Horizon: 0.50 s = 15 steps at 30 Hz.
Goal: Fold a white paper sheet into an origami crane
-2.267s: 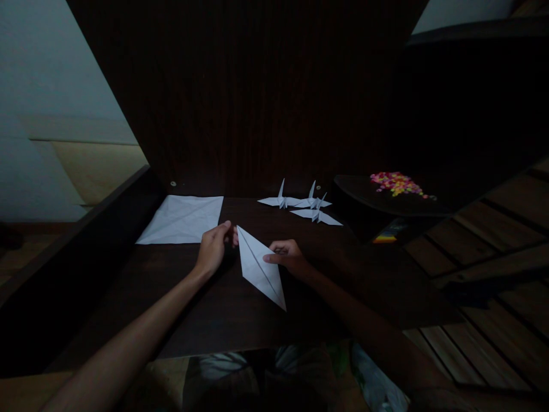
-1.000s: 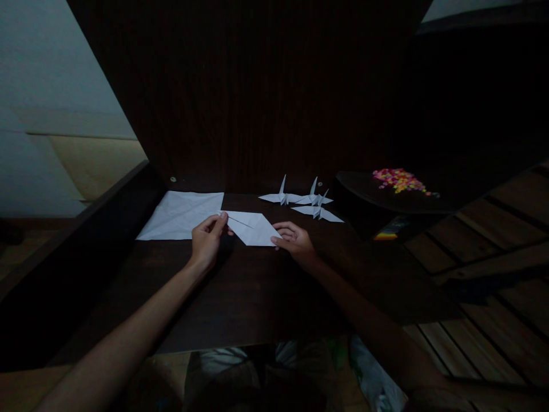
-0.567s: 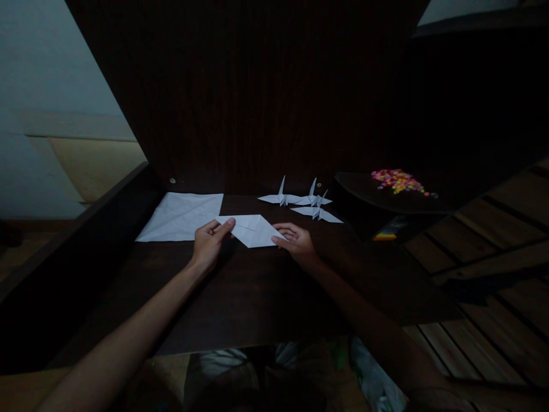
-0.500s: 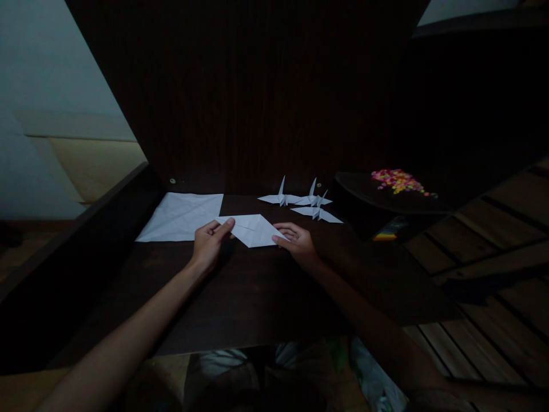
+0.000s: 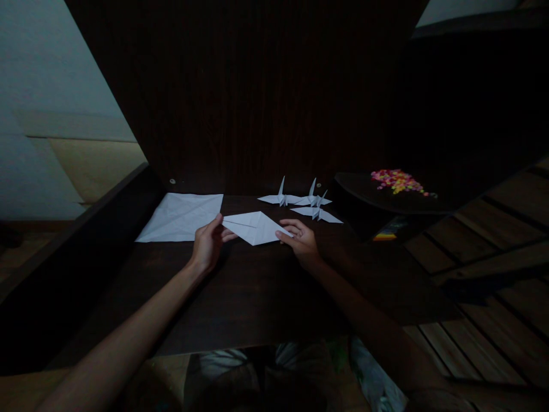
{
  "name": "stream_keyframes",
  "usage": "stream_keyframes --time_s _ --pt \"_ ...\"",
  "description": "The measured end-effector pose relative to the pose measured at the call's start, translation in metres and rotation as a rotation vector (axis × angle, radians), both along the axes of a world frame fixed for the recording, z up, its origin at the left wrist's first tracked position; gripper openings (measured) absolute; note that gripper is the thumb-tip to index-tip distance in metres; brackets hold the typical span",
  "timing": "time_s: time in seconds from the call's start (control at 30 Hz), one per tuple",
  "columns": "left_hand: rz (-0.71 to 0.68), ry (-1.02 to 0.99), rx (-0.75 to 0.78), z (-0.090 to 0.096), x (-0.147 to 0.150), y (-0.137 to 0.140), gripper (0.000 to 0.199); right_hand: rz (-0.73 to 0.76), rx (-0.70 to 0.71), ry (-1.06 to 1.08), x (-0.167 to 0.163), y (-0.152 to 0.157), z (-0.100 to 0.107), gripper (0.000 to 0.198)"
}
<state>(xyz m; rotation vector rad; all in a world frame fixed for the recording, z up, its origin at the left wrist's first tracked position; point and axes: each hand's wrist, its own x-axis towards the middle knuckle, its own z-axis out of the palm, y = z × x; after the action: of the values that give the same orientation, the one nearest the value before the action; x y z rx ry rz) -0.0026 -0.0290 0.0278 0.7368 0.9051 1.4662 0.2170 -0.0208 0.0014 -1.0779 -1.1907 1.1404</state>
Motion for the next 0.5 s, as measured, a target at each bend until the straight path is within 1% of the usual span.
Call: stream_keyframes --time_s 0.17,0.3,0.43,0.5 --pt "0.023 0.013 0.016 -0.0036 -0.0014 0.0024 0.022 -0.021 0.014 -0.02 0.0 0.0003 -0.0006 0.043" --pt "0.031 0.06 0.067 -0.0058 -0.0006 0.0036 0.024 -0.035 0.029 -0.032 0.0007 0.0012 -0.0035 0.044" --pt "0.103 0.187 0.072 -0.0057 -0.0003 0.0025 0.027 -0.083 0.058 -0.072 0.0016 0.0025 -0.0049 0.044" --pt "0.118 0.261 0.079 -0.0051 -0.0004 0.0013 0.028 -0.106 0.082 -0.082 0.0021 0.003 -0.0042 0.044"
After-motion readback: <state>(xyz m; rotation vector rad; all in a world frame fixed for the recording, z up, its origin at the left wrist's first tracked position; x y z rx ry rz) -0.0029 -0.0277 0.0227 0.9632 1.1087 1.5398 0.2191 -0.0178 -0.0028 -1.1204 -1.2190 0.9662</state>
